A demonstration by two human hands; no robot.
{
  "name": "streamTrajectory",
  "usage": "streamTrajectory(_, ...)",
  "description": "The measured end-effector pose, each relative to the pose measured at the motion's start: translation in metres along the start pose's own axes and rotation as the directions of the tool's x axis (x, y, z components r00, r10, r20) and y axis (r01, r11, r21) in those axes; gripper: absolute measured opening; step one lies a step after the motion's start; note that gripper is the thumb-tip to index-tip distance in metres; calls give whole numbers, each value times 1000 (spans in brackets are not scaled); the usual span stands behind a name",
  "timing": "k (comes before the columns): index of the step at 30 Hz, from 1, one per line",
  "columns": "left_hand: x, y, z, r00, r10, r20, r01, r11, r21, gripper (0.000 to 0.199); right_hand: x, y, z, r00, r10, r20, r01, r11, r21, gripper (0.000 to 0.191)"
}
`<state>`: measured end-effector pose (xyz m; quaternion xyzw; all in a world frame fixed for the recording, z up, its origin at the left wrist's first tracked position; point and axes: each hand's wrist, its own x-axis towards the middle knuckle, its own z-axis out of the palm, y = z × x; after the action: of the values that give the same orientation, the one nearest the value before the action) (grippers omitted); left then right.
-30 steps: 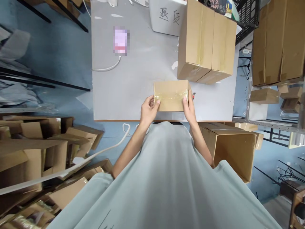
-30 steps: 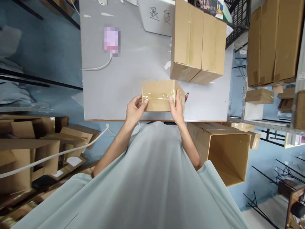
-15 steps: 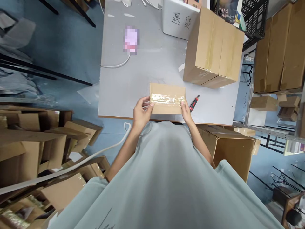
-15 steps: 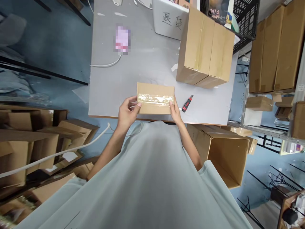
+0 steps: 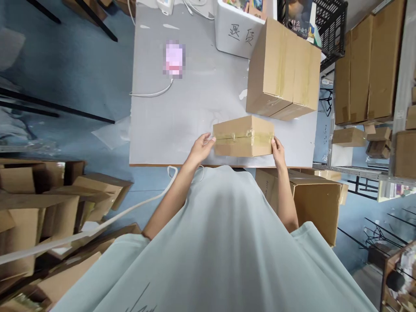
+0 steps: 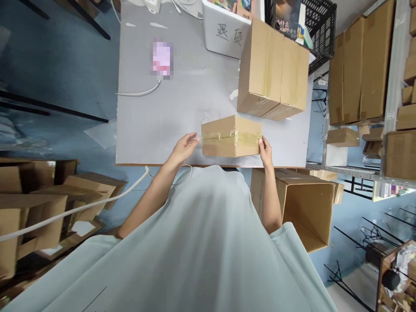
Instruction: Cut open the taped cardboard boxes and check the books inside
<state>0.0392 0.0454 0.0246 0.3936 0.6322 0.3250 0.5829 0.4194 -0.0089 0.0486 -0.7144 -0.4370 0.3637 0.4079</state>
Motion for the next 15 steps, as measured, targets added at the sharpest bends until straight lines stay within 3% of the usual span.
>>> streamTrajectory(4,25,-10,22,996,-89,3,89,996,-14,72,8,6,-9,990,58,-131,-68,995,-69,85)
streamTrajectory(9,29,-14,44,994,-84,73,91,990,-106,55,2,-1,11,983,61,-175,-79,992,-96,90)
streamTrajectory(12,24,-14,34,998,-56,21,58,987,-150,45,-4,-4,28,979,66,-193,-83,993,-82,92)
streamTrajectory(15,20,-13,7,995,-23,-98,8,989,-149,41,-6,-2,51,989,85,-122,-90,995,-37,89)
